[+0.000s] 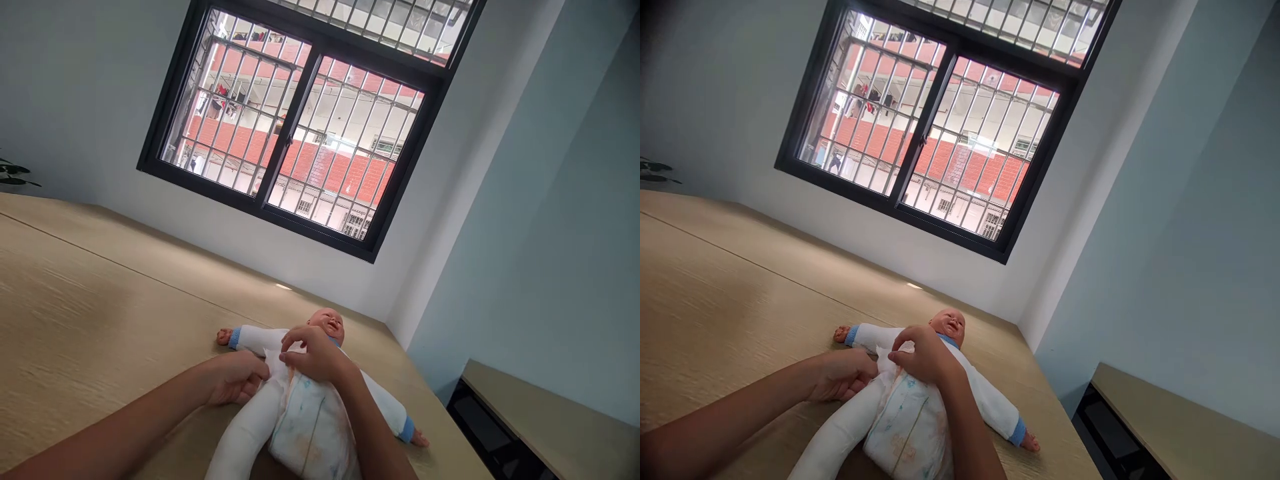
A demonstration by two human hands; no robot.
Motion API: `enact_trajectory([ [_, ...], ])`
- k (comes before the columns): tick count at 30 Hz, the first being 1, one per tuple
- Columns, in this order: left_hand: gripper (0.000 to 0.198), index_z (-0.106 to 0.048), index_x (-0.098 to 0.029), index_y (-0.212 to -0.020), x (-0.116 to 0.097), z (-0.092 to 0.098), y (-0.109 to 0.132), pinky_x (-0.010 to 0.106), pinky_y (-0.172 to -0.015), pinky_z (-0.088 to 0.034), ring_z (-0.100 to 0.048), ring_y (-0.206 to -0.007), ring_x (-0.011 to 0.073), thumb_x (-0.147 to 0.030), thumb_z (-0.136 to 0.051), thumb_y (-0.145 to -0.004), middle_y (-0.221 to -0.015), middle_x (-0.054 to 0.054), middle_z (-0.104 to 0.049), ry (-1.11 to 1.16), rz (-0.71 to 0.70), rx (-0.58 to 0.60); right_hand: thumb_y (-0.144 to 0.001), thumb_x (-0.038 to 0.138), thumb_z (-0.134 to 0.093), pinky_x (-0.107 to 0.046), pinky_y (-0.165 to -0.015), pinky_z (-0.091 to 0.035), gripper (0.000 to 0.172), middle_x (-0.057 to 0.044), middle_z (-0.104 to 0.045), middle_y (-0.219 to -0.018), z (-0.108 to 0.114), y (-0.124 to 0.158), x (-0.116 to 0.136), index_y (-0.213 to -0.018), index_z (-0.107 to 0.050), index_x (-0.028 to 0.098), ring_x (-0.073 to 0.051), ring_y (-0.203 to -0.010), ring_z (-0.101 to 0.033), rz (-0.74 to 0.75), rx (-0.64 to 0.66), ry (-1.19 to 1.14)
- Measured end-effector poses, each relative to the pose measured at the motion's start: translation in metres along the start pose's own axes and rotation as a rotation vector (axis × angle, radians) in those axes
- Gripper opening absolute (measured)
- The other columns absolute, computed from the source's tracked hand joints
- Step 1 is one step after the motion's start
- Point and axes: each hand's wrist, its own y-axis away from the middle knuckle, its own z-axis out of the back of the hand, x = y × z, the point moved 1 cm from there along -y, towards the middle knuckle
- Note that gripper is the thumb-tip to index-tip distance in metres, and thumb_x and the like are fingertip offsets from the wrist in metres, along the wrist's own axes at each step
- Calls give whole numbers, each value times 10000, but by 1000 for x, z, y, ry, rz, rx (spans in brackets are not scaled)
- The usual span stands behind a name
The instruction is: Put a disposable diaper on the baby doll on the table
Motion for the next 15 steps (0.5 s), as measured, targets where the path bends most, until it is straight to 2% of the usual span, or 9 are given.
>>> enact_trajectory([
  [2,98,-589,-168,-588,2,-6,2,220,-469,-435,-511,-496,117,-156,-686,-577,-582,22,-583,2,25,-27,-850,244,-654,-271,-795,-462,155,-34,-772,-977,-3,-1,0,-887,-799,204,-178,-893,-665,46,39,-41],
  [5,116,-595,-177,-573,3,-11,3,223,-435,-372,-470,-477,119,-143,-699,-614,-529,3,-556,4,1,-74,-807,166,-607,-238,-642,-415,234,-11,-757,-812,-9,-1,1,-905,-818,188,-141,-712,-601,30,156,-18],
  [8,122,-624,-176,-650,1,-8,2,237,-510,-466,-568,-562,149,-192,-742,-625,-620,21,-651,16,1,-96,-799,178,-603,-234,-559,-316,203,28,-656,-639,-14,2,5,-825,-804,178,-98,-591,-445,19,175,63],
  [11,222,-653,-171,-783,-2,0,0,282,-608,-556,-639,-658,185,-270,-774,-626,-735,42,-716,38,29,-109,-824,218,-589,-256,-562,-259,242,54,-442,-511,-17,8,10,-607,-681,164,-86,-561,-297,-13,160,180],
  [13,279,-650,-173,-838,-2,6,-2,294,-646,-575,-654,-686,193,-303,-786,-633,-766,44,-724,45,37,-119,-832,224,-572,-272,-576,-256,291,49,-362,-510,-18,12,13,-548,-596,162,-89,-560,-282,-30,161,232],
  [15,309,-645,-172,-862,-1,11,-6,291,-654,-576,-655,-684,191,-322,-800,-642,-783,52,-727,31,43,-131,-829,229,-572,-295,-571,-247,308,33,-344,-509,-20,15,13,-527,-566,171,-98,-549,-286,-44,163,245],
])
